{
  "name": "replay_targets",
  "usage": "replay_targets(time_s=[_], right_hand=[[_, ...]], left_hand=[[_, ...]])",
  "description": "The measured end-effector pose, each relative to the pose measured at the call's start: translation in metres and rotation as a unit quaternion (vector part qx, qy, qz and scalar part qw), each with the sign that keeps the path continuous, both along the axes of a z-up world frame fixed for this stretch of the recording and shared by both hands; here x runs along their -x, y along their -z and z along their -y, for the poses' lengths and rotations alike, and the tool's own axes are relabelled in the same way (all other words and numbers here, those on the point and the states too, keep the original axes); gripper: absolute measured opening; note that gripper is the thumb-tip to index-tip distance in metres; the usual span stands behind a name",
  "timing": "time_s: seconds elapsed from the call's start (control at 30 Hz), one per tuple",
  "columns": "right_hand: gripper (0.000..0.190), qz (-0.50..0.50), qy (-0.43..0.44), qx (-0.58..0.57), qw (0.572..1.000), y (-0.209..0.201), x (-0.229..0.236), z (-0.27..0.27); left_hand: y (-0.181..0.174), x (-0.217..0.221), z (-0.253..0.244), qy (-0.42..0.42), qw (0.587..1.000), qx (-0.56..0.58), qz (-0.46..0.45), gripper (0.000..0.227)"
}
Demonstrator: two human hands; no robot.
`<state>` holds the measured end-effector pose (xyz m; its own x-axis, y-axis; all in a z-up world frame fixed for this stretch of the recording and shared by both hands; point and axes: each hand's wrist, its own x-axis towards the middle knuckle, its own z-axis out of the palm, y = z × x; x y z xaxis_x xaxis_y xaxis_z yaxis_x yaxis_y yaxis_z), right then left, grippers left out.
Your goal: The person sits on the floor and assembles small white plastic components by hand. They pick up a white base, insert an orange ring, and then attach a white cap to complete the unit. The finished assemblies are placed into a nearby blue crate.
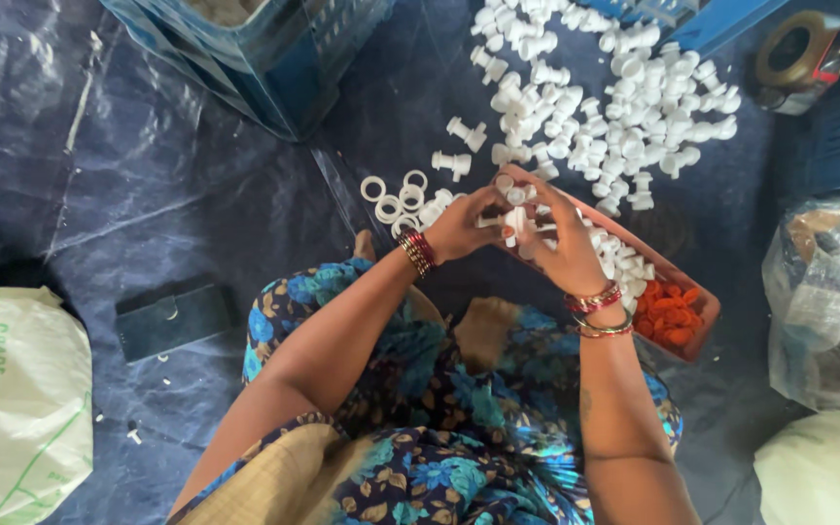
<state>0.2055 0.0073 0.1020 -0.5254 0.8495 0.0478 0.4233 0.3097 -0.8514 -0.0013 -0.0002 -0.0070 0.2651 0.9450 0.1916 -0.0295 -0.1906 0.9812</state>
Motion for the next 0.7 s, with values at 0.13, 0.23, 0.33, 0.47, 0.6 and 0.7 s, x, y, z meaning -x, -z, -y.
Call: replay_targets(time_s=[0.13,0.23,0.33,0.47,0.6,0.7], right_hand=[[0.063,0.055,0.033,0.028,0.998,0.001,-0.001,0.002],[0.059,0.01,0.01,-0.01,1.0,0.0,0.002,0.002],[0.047,-0.005,0.023,0.034,0.999,-0.002,0.005,0.005],[0.037,-0.023,0.029,-0.002,0.999,0.003,0.005,0.007],[0.038,-0.059,0.008,0.044,0.997,0.02,-0.004,0.007],[0.031,0.003,0.103,0.137,0.985,0.04,0.001,0.005]], left_hand=[[0.001,-0.001,0.002,0.019,1.0,0.022,0.004,0.033],[-0.002,0.0,0.002,0.049,0.994,0.052,0.08,0.034],[-0.007,0.001,0.003,0.092,0.98,0.135,0.115,0.035],[-0.013,0.006,0.004,0.088,0.98,0.166,0.065,0.036],[-0.013,0.006,0.002,0.103,0.971,0.199,0.085,0.037],[-0.012,0.002,0.004,0.025,0.998,-0.018,-0.053,0.04]])
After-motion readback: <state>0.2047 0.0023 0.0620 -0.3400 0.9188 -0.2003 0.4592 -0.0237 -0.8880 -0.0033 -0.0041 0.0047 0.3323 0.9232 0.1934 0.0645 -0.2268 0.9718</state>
